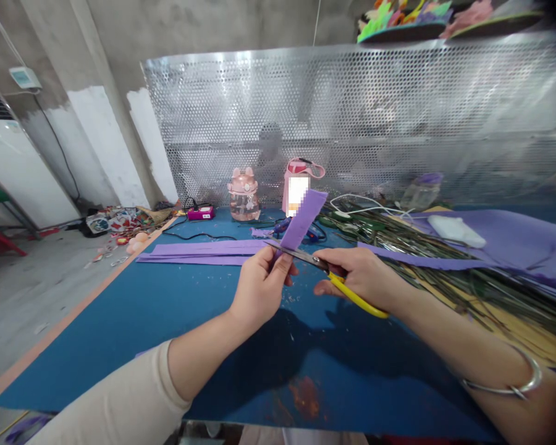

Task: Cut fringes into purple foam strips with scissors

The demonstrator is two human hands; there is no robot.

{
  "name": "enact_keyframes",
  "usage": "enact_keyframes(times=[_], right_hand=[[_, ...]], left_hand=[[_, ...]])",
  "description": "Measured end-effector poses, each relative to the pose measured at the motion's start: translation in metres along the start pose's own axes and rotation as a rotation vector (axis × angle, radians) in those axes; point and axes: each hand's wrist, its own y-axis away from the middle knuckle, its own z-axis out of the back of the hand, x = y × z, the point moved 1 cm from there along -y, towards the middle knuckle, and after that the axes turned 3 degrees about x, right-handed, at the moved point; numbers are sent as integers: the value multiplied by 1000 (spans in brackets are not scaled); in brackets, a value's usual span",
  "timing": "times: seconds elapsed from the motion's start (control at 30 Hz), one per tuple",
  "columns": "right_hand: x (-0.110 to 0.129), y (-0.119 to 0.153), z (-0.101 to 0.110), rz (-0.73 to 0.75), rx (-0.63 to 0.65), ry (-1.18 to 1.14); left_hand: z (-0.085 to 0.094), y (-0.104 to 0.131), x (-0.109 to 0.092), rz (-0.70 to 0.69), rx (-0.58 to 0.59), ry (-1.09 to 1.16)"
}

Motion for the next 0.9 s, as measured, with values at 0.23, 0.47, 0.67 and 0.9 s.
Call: enact_keyframes(times=[0.23,0.47,0.67,0.9], right_hand=[[-10,1,4,-74,-103,8],[-17,6,15,-83,-309,-29],[-8,4,13,-35,-166,-223],[-12,1,0,-44,140,-492]], left_hand=[[11,-4,-14,23,104,-206],[31,-36,-26,-329,40,-721],[24,-34,-26,-226,17,-693],[6,-4,-27,232,170,-91]])
